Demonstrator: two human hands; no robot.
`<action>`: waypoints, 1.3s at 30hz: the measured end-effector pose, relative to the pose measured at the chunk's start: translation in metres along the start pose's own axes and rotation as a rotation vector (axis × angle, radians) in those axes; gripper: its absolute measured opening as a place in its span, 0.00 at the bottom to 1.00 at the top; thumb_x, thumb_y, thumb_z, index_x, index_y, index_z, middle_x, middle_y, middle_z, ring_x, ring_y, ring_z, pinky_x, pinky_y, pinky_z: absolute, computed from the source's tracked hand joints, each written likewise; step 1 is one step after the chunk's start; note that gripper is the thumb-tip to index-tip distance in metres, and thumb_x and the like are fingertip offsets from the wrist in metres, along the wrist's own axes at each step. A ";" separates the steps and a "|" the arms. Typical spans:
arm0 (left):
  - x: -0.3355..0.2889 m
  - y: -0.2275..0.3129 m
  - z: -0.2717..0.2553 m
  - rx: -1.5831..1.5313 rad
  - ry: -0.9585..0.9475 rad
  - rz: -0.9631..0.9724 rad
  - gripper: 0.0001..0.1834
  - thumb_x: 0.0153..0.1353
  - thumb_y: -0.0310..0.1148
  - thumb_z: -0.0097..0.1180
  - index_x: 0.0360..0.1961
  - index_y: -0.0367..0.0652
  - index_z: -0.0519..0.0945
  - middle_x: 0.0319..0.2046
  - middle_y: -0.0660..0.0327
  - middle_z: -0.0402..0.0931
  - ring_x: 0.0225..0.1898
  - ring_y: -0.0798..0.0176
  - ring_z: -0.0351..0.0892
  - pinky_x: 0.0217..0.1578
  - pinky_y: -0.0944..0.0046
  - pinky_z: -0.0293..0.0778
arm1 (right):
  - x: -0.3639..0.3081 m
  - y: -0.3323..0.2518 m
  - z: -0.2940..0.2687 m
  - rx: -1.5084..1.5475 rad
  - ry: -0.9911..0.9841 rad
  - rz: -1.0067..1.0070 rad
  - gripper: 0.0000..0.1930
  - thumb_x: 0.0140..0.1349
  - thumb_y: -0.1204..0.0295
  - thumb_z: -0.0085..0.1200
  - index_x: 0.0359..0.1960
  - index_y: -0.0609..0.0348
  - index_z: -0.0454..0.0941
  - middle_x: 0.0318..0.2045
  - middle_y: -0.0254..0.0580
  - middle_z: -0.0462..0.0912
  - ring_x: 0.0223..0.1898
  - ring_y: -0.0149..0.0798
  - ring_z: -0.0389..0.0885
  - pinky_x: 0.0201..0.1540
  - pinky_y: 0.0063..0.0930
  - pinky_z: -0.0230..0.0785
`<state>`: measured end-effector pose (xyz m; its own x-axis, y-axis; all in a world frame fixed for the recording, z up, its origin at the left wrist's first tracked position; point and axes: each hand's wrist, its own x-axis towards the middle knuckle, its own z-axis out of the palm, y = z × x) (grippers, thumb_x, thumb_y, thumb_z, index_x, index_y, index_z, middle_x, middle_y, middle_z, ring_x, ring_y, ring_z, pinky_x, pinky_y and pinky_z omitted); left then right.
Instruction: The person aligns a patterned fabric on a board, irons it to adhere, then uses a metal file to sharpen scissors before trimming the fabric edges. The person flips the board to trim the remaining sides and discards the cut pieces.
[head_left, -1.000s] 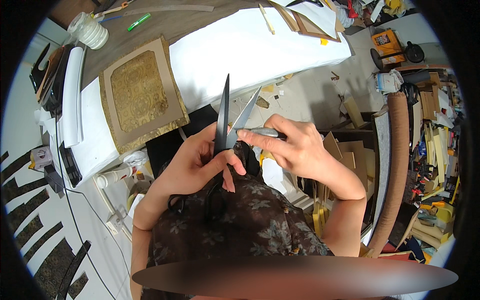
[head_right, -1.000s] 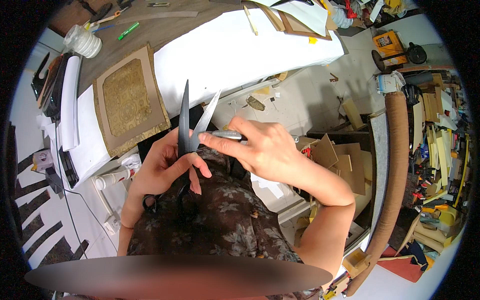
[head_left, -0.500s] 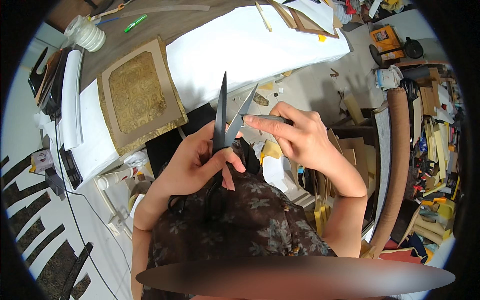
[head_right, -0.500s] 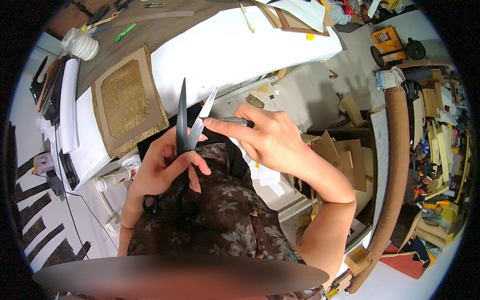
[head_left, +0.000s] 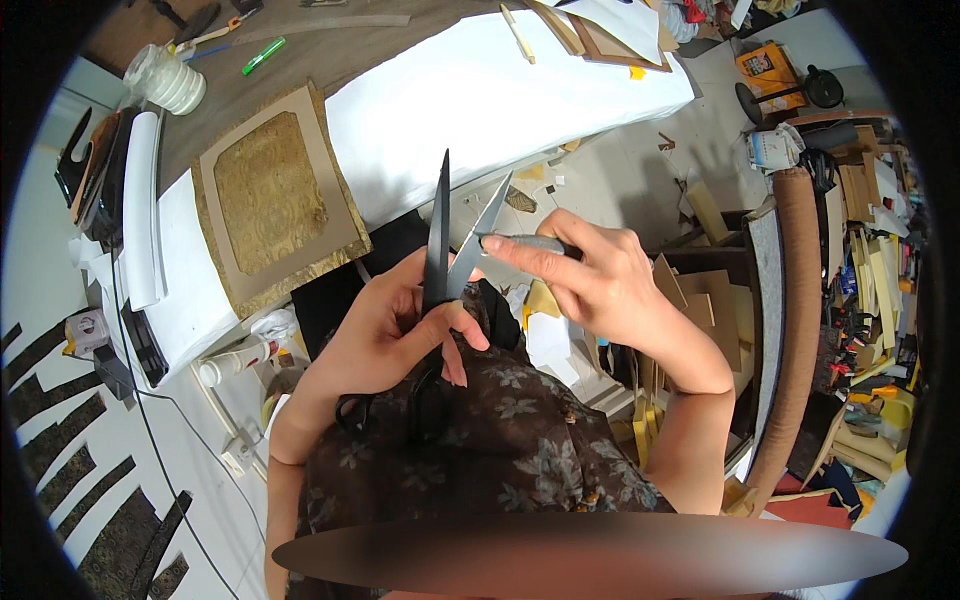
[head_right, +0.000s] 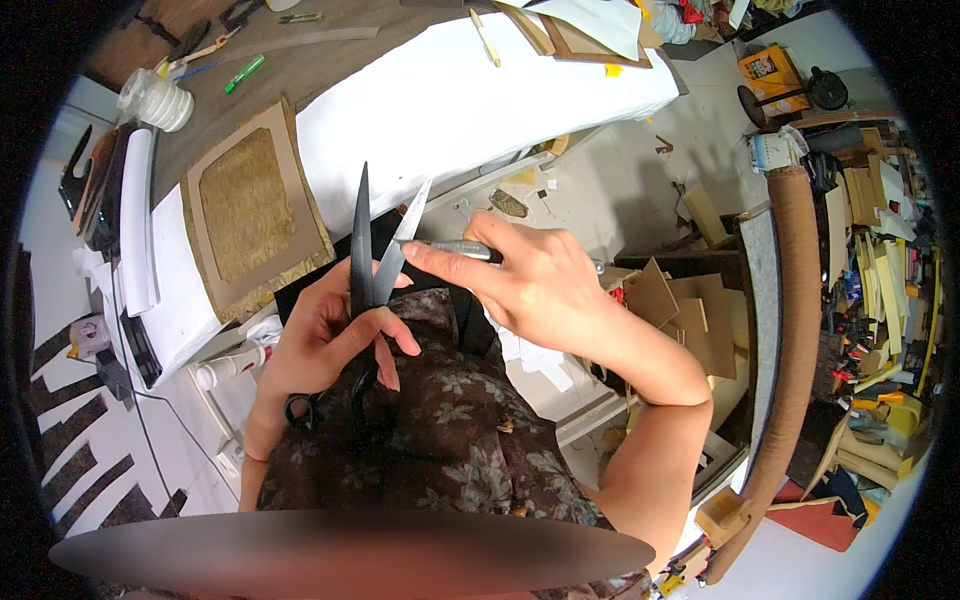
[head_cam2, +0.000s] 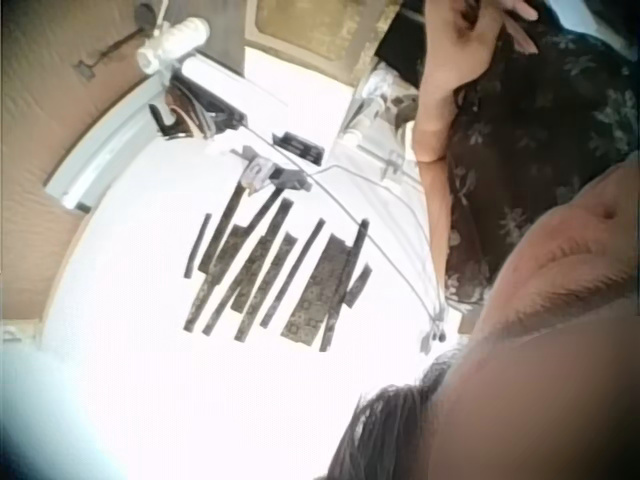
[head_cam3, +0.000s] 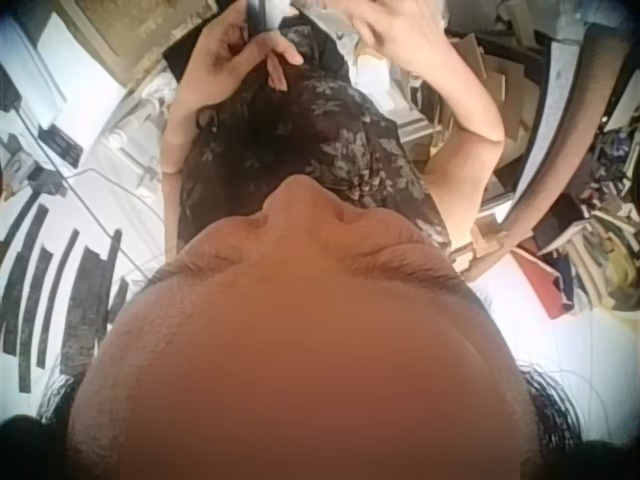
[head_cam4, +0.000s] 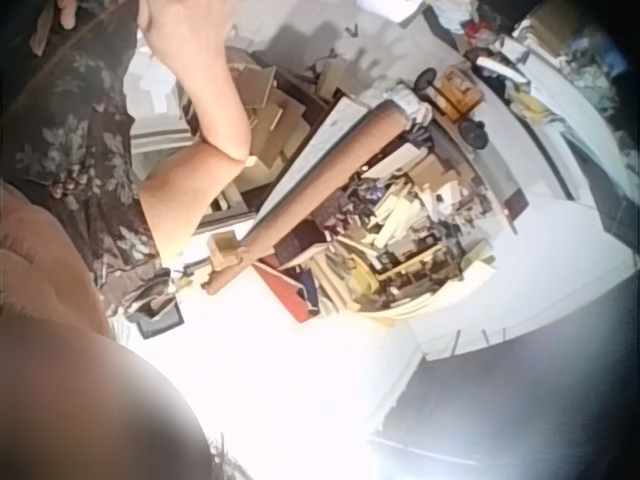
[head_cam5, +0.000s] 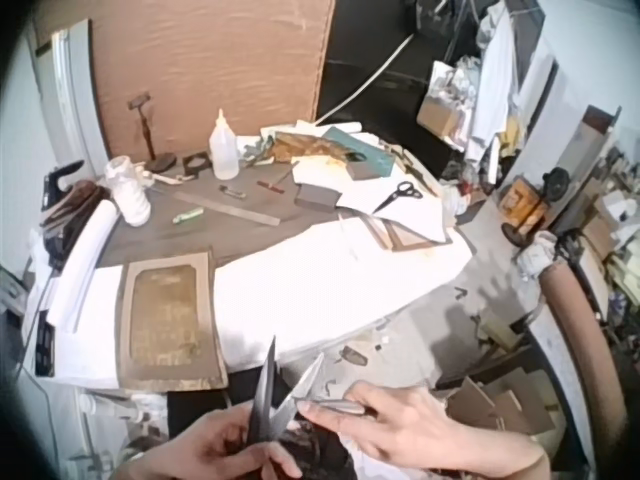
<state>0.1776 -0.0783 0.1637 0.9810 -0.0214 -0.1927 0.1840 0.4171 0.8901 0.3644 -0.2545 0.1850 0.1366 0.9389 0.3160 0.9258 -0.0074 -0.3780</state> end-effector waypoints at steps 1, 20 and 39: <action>-0.001 -0.001 0.000 -0.004 -0.006 0.004 0.19 0.70 0.17 0.40 0.61 0.34 0.63 0.34 0.51 0.83 0.27 0.62 0.85 0.30 0.66 0.81 | 0.000 -0.002 0.000 -0.004 0.012 -0.012 0.35 0.44 0.87 0.58 0.54 0.36 0.84 0.28 0.36 0.73 0.17 0.37 0.70 0.17 0.34 0.63; 0.000 0.000 0.002 0.002 -0.003 -0.030 0.19 0.69 0.16 0.39 0.60 0.35 0.64 0.35 0.50 0.83 0.26 0.61 0.85 0.30 0.67 0.80 | -0.001 0.010 0.000 -0.008 0.021 0.049 0.34 0.47 0.89 0.57 0.55 0.39 0.83 0.26 0.37 0.72 0.17 0.37 0.69 0.18 0.34 0.62; -0.002 -0.002 0.007 0.004 0.021 -0.007 0.17 0.71 0.19 0.42 0.60 0.33 0.63 0.32 0.49 0.83 0.24 0.60 0.85 0.28 0.67 0.80 | -0.003 0.014 -0.004 0.148 0.030 0.119 0.32 0.50 0.92 0.51 0.54 0.46 0.84 0.24 0.41 0.72 0.20 0.39 0.71 0.24 0.27 0.65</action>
<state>0.1761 -0.0854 0.1654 0.9782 -0.0050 -0.2076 0.1911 0.4131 0.8904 0.3786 -0.2584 0.1817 0.2546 0.9236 0.2865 0.8406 -0.0649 -0.5378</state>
